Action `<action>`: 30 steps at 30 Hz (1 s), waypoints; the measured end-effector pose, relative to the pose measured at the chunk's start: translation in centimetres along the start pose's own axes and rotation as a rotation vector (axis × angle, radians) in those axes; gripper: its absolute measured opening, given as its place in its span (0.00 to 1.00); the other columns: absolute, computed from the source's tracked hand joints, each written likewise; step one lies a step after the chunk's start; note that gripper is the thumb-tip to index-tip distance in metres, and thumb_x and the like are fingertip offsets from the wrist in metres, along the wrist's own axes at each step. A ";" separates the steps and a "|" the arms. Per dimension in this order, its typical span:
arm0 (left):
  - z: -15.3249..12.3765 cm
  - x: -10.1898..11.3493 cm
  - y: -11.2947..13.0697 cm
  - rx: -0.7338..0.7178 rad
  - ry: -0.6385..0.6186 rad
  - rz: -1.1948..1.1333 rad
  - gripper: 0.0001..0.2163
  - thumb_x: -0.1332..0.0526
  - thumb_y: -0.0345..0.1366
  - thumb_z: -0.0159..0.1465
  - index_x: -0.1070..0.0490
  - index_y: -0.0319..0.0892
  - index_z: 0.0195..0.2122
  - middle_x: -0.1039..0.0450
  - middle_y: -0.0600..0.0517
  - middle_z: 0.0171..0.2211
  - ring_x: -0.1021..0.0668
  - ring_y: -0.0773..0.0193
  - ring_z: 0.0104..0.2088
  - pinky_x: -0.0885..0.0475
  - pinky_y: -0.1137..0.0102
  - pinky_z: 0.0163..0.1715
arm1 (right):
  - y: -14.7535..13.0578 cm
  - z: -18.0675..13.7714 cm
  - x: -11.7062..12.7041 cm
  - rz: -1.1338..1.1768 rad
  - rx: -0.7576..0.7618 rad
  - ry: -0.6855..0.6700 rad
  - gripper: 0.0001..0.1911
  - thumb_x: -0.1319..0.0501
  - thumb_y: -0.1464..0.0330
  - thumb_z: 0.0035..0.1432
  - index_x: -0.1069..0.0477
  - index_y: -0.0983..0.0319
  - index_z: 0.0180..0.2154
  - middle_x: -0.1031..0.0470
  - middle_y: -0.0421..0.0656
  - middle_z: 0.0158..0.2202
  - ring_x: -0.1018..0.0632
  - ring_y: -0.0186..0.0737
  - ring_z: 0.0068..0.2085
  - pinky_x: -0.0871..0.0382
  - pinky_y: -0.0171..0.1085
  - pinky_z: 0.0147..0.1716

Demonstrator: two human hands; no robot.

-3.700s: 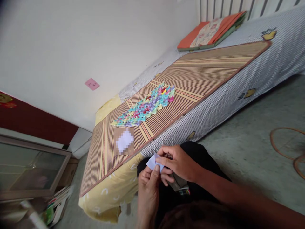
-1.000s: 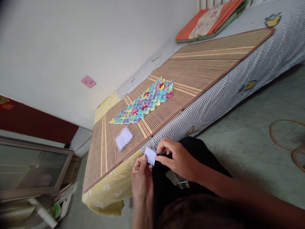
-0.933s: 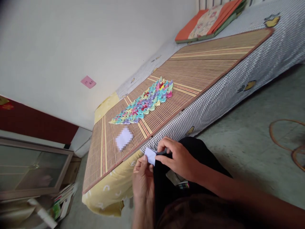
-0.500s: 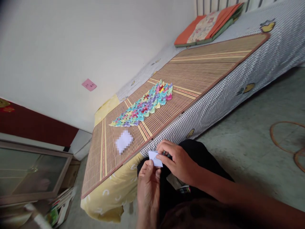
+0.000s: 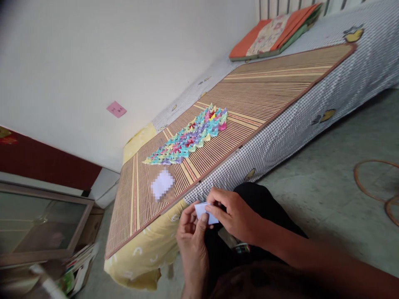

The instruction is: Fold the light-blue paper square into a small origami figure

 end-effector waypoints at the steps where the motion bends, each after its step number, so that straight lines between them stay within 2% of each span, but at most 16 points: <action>1: 0.0 0.2 0.0 -0.012 0.003 0.017 0.18 0.30 0.41 0.62 0.27 0.43 0.51 0.24 0.52 0.37 0.24 0.67 0.35 0.28 0.73 0.35 | 0.1 -0.1 0.0 -0.010 0.005 -0.014 0.11 0.45 0.66 0.68 0.35 0.60 0.31 0.33 0.39 0.29 0.31 0.37 0.31 0.38 0.37 0.32; 3: 0.1 0.6 -0.1 -0.026 -0.014 0.058 0.15 0.32 0.40 0.64 0.27 0.43 0.50 0.26 0.53 0.36 0.25 0.68 0.35 0.29 0.73 0.36 | 0.2 -0.1 0.0 -0.026 0.011 -0.041 0.12 0.46 0.66 0.68 0.36 0.60 0.31 0.32 0.39 0.30 0.30 0.37 0.32 0.38 0.37 0.33; 7: 0.9 1.4 0.5 -0.018 -0.144 0.152 0.08 0.34 0.41 0.66 0.27 0.42 0.40 0.30 0.55 0.31 0.30 0.69 0.31 0.34 0.74 0.32 | 0.4 -0.2 0.3 -0.071 0.022 -0.147 0.11 0.45 0.67 0.68 0.36 0.60 0.30 0.33 0.39 0.29 0.32 0.37 0.31 0.40 0.36 0.32; 12: 2.0 1.8 2.0 0.062 -0.352 0.243 0.11 0.33 0.41 0.64 0.30 0.41 0.31 0.32 0.55 0.26 0.31 0.68 0.28 0.35 0.72 0.30 | 0.1 -0.2 0.8 -0.143 0.088 -0.213 0.12 0.46 0.70 0.68 0.38 0.60 0.30 0.33 0.39 0.30 0.31 0.36 0.32 0.39 0.36 0.32; 15: 2.2 1.7 2.3 0.062 -0.324 0.240 0.09 0.32 0.40 0.62 0.28 0.41 0.35 0.30 0.54 0.26 0.29 0.66 0.28 0.34 0.72 0.30 | -0.3 0.0 1.1 -0.179 0.122 -0.212 0.13 0.46 0.71 0.68 0.39 0.60 0.29 0.34 0.39 0.30 0.31 0.36 0.32 0.39 0.36 0.33; 18: 1.9 1.8 2.3 -0.027 -0.274 0.277 0.07 0.32 0.37 0.63 0.25 0.43 0.40 0.28 0.53 0.30 0.27 0.64 0.32 0.33 0.71 0.34 | -0.5 0.0 1.3 -0.201 0.147 -0.209 0.13 0.46 0.71 0.69 0.39 0.60 0.29 0.34 0.39 0.30 0.32 0.37 0.33 0.39 0.36 0.33; 21: 1.6 1.9 2.3 -0.085 -0.318 0.360 0.03 0.34 0.36 0.64 0.24 0.43 0.37 0.27 0.52 0.32 0.28 0.63 0.34 0.34 0.70 0.36 | -0.4 0.0 1.3 -0.203 0.163 -0.221 0.13 0.46 0.71 0.69 0.38 0.60 0.29 0.34 0.39 0.30 0.32 0.37 0.32 0.39 0.36 0.33; 25: 1.5 2.0 2.6 -0.103 -0.341 0.389 0.02 0.35 0.35 0.65 0.24 0.43 0.37 0.27 0.51 0.33 0.28 0.63 0.35 0.34 0.70 0.37 | -0.3 -0.1 1.1 -0.209 0.168 -0.238 0.14 0.46 0.70 0.70 0.37 0.61 0.29 0.33 0.39 0.30 0.32 0.36 0.32 0.39 0.36 0.33; 30: 1.5 1.7 2.6 -0.016 -0.330 0.295 0.06 0.32 0.37 0.63 0.28 0.42 0.34 0.31 0.54 0.30 0.31 0.66 0.32 0.35 0.72 0.34 | -0.8 -0.1 1.0 -0.235 0.182 -0.279 0.13 0.47 0.72 0.70 0.37 0.61 0.30 0.33 0.40 0.31 0.32 0.37 0.33 0.39 0.36 0.33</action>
Point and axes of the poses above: each hand's wrist, its own z-axis towards the middle knuckle, its own x-axis out of the back of the hand, y = z × x, the point moved 2 cm from there along z, towards the middle knuckle
